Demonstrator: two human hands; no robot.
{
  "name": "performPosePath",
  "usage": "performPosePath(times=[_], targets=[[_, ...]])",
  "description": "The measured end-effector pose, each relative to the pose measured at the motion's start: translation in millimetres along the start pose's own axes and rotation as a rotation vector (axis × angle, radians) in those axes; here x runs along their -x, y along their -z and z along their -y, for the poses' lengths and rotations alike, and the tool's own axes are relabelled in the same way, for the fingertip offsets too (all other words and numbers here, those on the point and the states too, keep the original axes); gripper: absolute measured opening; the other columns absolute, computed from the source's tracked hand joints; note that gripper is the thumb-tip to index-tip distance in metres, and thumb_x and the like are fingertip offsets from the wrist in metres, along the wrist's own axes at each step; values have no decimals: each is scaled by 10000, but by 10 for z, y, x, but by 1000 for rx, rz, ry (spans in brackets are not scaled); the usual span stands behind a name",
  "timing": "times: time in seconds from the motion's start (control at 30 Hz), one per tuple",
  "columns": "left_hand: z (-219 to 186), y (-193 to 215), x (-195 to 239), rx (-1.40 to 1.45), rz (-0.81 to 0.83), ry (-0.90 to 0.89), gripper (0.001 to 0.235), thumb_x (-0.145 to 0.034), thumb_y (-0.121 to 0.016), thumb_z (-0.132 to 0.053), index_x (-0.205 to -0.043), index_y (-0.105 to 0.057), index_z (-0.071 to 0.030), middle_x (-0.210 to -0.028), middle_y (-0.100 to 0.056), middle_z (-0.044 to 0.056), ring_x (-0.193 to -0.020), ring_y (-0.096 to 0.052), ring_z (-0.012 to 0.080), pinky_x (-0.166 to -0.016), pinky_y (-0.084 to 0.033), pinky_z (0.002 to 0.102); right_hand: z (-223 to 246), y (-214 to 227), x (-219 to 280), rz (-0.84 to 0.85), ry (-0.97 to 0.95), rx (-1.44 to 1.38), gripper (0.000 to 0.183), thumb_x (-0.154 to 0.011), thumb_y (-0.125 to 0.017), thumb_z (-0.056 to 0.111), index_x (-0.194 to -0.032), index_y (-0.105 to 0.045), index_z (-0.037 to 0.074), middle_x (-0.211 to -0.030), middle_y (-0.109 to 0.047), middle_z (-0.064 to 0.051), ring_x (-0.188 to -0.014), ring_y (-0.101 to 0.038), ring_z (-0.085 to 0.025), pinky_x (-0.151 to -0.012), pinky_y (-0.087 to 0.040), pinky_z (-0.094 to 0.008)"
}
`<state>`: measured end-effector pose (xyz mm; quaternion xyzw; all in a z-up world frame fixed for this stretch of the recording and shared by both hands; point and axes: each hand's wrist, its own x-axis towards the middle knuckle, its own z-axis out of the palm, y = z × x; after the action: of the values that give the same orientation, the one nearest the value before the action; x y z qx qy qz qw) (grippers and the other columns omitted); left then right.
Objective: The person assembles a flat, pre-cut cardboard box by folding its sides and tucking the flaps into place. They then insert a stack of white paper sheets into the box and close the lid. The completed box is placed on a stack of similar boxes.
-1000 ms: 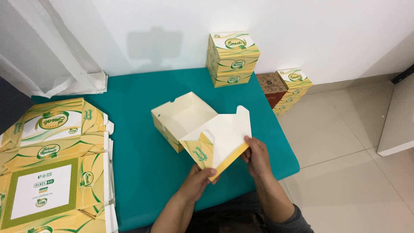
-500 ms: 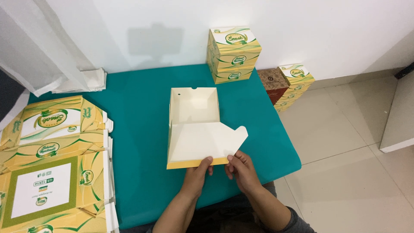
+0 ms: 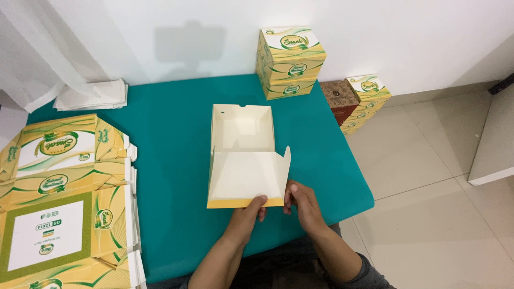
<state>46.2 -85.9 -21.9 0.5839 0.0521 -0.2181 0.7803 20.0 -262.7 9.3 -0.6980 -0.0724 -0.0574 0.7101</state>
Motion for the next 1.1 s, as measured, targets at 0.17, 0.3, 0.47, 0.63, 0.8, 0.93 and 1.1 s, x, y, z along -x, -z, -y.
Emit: performPosePath(times=[0.17, 0.3, 0.47, 0.63, 0.8, 0.93, 1.1], targets=[[79, 49, -43, 136, 81, -48, 337, -913, -633, -172, -604, -517, -103, -543, -494, 51, -514, -467, 168, -541, -378, 333, -176, 92, -37, 140, -188, -110, 359, -1021, -588, 445, -856, -586, 126, -675, -560, -14, -532, -542, -110, -454, -410, -263], [106, 67, -53, 182, 113, -21, 278, -905, -657, -163, -661, -532, -113, -552, -461, 24, -514, -424, 143, -532, -342, 326, -342, 14, 10, 123, -356, -357, 298, -996, -684, 360, -833, -623, 118, -628, -491, 6, -496, -413, -72, -405, -322, -240], [99, 34, -33, -137, 220, -78, 338, -925, -717, -337, -1194, -703, -132, -821, -653, -7, -675, -510, 93, -588, -443, 282, -348, -222, 35, -61, -326, -460, 180, -992, -700, 256, -878, -659, 122, -592, -396, 47, -478, -324, -56, -408, -237, -235], [68, 37, -24, -99, 308, -78, 319, -916, -755, -340, -1122, -739, -96, -746, -666, 11, -648, -559, 88, -579, -465, 265, -158, -254, -53, -127, -326, -437, 312, -974, -701, 281, -747, -635, 77, -536, -522, -32, -428, -601, -215, -343, -385, -285], [168, 109, -61, -122, 343, -47, 249, -903, -787, -332, -973, -682, -117, -693, -606, 3, -628, -546, 91, -560, -455, 271, -118, -90, -375, -310, -369, -401, 346, -1015, -640, 337, -749, -577, 126, -578, -498, 5, -441, -396, -93, -389, -252, -261], [81, 109, -46, -54, 414, -113, 205, -924, -783, -268, -956, -644, -120, -714, -571, -10, -622, -499, 80, -542, -407, 263, -70, -60, -386, -286, -322, -442, 332, -1024, -627, 307, -759, -562, 118, -584, -469, -7, -455, -377, -94, -397, -246, -256], [-170, 332, 77, -124, 387, -90, 236, -899, -779, -278, -1018, -665, -108, -784, -593, -30, -638, -496, 68, -536, -407, 247, 190, 152, -171, -222, -3, 409, 532, -1047, -509, 411, -631, -639, 107, -511, -539, -9, -456, -507, -125, -444, -400, -297]])
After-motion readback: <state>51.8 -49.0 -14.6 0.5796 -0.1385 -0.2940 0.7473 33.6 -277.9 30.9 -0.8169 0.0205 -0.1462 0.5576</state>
